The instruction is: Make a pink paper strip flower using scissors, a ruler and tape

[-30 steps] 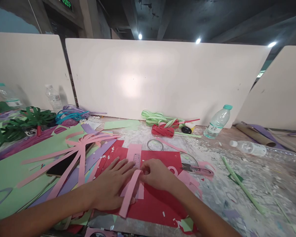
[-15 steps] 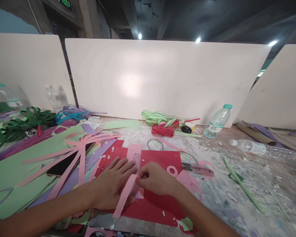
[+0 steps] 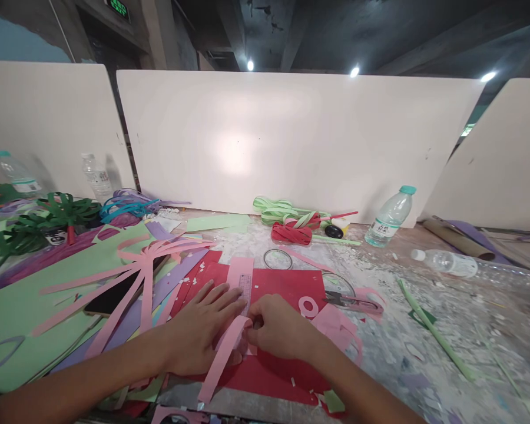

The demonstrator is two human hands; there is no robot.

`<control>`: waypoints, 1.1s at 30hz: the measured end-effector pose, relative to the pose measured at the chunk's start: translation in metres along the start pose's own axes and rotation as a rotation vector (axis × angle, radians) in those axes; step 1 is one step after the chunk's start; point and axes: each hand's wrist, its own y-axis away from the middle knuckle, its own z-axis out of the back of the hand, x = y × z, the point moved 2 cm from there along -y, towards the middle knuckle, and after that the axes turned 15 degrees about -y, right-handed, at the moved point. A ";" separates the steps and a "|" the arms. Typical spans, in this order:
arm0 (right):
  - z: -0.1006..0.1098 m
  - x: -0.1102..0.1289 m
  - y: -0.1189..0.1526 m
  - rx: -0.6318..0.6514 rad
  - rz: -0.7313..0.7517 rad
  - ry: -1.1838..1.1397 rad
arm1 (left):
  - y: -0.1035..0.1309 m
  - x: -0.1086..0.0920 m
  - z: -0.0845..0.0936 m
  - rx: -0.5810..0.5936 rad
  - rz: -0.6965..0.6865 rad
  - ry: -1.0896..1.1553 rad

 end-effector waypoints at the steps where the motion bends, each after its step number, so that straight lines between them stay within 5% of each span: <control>1: 0.000 0.001 0.001 0.024 -0.010 -0.016 | 0.000 0.000 0.000 -0.002 -0.002 -0.005; 4: 0.002 0.001 -0.001 0.013 -0.002 -0.016 | 0.001 0.001 0.001 -0.012 0.000 -0.020; 10: 0.014 -0.008 -0.014 -0.251 0.017 0.100 | -0.009 0.019 0.013 0.054 -0.173 -0.082; 17: 0.016 -0.019 -0.018 -0.285 -0.048 0.139 | -0.033 0.026 0.023 -0.039 -0.284 -0.109; 23: 0.016 -0.020 -0.019 -0.290 -0.041 0.156 | -0.029 0.018 0.018 -0.133 -0.234 -0.111; 33: 0.015 -0.021 -0.021 -0.293 -0.051 0.150 | -0.008 -0.018 0.009 -0.126 -0.134 -0.098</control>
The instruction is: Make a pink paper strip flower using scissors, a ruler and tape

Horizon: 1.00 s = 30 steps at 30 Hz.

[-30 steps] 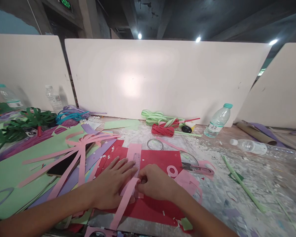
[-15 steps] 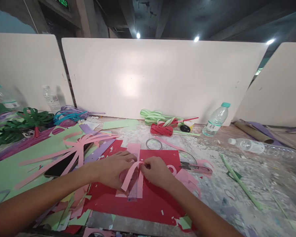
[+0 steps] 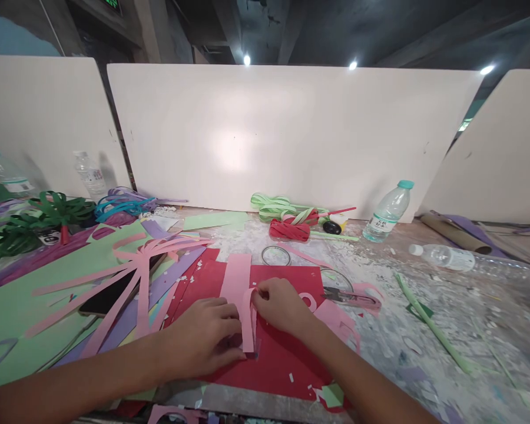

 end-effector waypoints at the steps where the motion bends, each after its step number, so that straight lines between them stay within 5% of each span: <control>1: 0.000 0.000 0.000 0.000 -0.002 -0.010 | 0.001 -0.003 0.000 0.006 0.003 -0.002; 5: 0.003 0.003 0.001 0.022 0.004 -0.171 | 0.005 -0.012 -0.001 0.026 0.039 -0.030; 10: 0.003 0.004 0.003 0.242 -0.158 -0.694 | 0.008 -0.018 -0.005 0.014 0.095 -0.076; 14: 0.002 0.000 0.003 0.231 -0.208 -0.864 | 0.008 -0.020 -0.010 -0.004 0.096 -0.103; 30: 0.002 0.003 0.004 0.271 -0.011 -0.452 | 0.008 -0.019 -0.013 -0.051 0.132 -0.122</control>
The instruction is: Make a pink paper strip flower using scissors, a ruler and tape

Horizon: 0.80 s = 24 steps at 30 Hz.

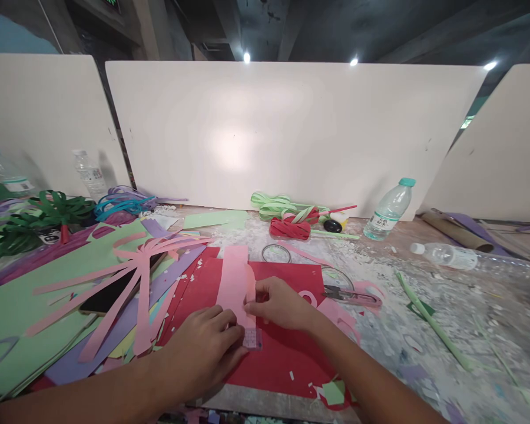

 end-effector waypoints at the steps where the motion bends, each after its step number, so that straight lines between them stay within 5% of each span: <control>1: 0.001 0.000 0.000 -0.010 0.006 0.056 | 0.000 0.000 0.000 -0.006 0.002 0.002; 11: -0.001 0.011 0.010 0.116 0.144 0.192 | 0.001 -0.001 0.000 -0.008 -0.008 -0.009; 18: -0.003 0.022 0.037 0.189 0.238 0.540 | 0.001 -0.002 -0.003 -0.049 0.013 0.023; 24: 0.001 0.010 0.048 0.185 0.368 0.876 | 0.000 -0.001 -0.003 -0.045 0.022 0.047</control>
